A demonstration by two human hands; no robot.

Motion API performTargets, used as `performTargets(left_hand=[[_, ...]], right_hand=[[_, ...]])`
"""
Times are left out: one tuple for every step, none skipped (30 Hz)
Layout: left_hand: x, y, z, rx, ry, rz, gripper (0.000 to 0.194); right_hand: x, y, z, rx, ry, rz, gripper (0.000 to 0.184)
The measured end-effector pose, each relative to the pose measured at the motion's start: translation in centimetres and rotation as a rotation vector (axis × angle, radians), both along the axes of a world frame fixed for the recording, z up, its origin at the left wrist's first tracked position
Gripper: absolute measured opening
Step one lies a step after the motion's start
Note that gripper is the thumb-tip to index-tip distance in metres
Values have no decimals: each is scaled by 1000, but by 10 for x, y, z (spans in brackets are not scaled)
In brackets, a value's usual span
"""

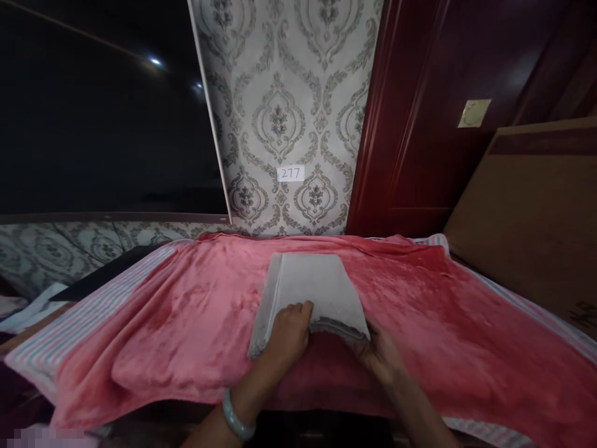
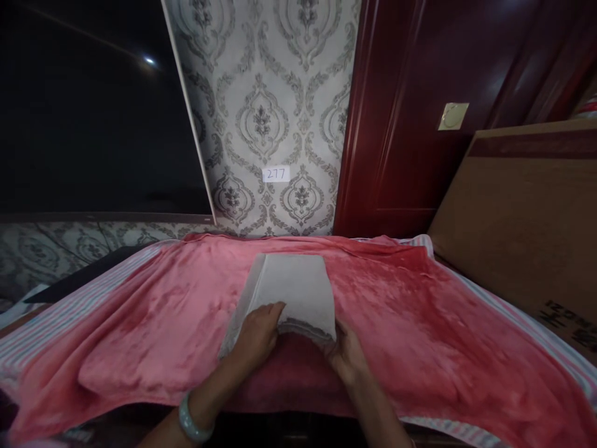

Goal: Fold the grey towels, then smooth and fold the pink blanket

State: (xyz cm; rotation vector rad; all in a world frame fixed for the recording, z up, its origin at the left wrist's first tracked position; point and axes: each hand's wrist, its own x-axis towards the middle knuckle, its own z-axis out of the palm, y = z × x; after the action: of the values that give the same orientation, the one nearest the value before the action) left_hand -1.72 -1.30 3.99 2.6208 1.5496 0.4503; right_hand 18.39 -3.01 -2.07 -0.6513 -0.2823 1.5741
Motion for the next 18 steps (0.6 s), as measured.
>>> performTargets(left_hand=[[-3, 3, 10, -1, -33, -19, 51], [-6, 6, 22, 0, -68, -38, 48], [-8, 9, 35, 2, -101, -52, 44], [-10, 13, 49, 5, -133, -64, 38], [-12, 17, 65, 7, -165, -80, 32], [-13, 20, 81, 8, -201, -101, 26], [-14, 24, 98, 7, -251, -138, 21], [-15, 27, 116, 1, -309, -189, 18], [-16, 29, 133, -15, -366, -241, 16], [-18, 30, 150, -43, -413, -283, 15], [-20, 31, 166, -86, -449, -312, 15], [-23, 30, 182, -137, -482, -326, 14], [-27, 29, 196, -191, -513, -330, 12], [-31, 26, 210, -238, -545, -317, 9], [-35, 23, 222, -275, -581, -288, 6], [-40, 20, 233, -300, -621, -245, 6], [-45, 17, 243, -316, -670, -187, 7], [-51, 15, 252, -329, -724, -122, 7]], right_hand=[[1, 3, -6, 1, 3, -10, 14], [2, 5, -12, -6, -2, -12, 14], [1, 8, -18, -16, -14, -7, 15], [1, 11, -22, -26, -30, 5, 17], [-1, 14, -25, -34, -49, 19, 19], [-2, 18, -28, -39, -64, 26, 22], [-5, 22, -29, -32, -74, 17, 24], [-8, 27, -29, -10, -80, -2, 27], [-11, 32, -28, 16, -90, -28, 28], [-15, 38, -26, 40, -107, -54, 29], [-19, 42, -23, 63, -134, -77, 30], [-23, 46, -20, 82, -170, -93, 31], [-27, 49, -16, 105, -208, -103, 31], [-31, 50, -12, 139, -240, -112, 33], [-34, 51, -7, 182, -260, -122, 36], [-35, 50, -1, 231, -266, -140, 40], [-34, 48, 5, 273, -262, -168, 45], [-32, 45, 12, 302, -258, -206, 50]])
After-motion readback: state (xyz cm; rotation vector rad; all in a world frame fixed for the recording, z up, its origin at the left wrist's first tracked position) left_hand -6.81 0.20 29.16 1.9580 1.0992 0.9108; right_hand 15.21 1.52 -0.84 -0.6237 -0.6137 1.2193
